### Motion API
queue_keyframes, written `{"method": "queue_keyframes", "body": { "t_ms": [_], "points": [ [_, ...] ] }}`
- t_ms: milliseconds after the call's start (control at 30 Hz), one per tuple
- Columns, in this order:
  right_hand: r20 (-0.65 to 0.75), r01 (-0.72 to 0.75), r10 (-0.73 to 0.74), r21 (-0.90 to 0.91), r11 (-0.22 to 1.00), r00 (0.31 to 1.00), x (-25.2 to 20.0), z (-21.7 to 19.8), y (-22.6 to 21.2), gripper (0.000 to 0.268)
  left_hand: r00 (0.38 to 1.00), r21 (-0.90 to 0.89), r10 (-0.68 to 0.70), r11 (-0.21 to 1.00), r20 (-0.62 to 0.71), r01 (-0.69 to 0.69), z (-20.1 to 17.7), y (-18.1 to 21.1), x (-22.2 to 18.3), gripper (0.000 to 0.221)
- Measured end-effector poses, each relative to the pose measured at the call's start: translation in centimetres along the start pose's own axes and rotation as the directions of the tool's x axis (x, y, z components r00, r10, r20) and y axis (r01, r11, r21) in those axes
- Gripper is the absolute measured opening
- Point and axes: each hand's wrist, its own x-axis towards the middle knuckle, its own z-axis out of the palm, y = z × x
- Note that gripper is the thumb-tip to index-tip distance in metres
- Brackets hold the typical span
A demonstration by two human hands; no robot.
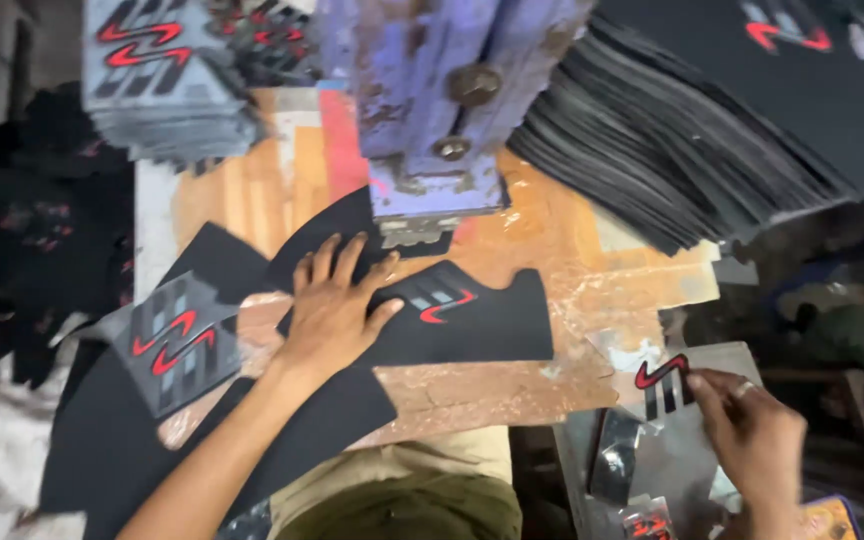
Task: Applying graphics to fabric panels using a manual heat press machine on a production floor.
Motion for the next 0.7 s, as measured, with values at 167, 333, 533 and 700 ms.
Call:
{"method": "queue_keyframes", "body": {
  "t_ms": [167, 333, 533, 700],
  "points": [
    [0.196, 0.078, -0.295, 0.698, 0.712, 0.935, 0.4, -0.2, -12.5, 0.02, 0.999, -0.037, 0.026, 0.999, -0.041, -0.027, 0.3, 0.2, -0.8, 0.062],
    [0.518, -0.179, -0.543, 0.812, 0.556, 0.66, 4.7, 16.9, -22.8, 0.035, 0.996, 0.09, 0.081, 0.993, -0.04, -0.077, 1.9, -0.6, -2.0, 0.065],
    [0.525, -0.396, -0.342, 0.836, 0.38, 0.779, 9.4, 25.2, -17.7, 0.033, 0.994, -0.064, 0.052, 0.996, -0.096, -0.058, 1.6, -0.6, -1.9, 0.058],
    [0.422, -0.348, -0.115, 0.85, 0.395, 0.899, 12.5, 23.4, -18.1, 0.032, 0.99, -0.057, 0.045, 0.997, -0.134, -0.053, 0.6, 0.0, -1.2, 0.062]
  ]
}}
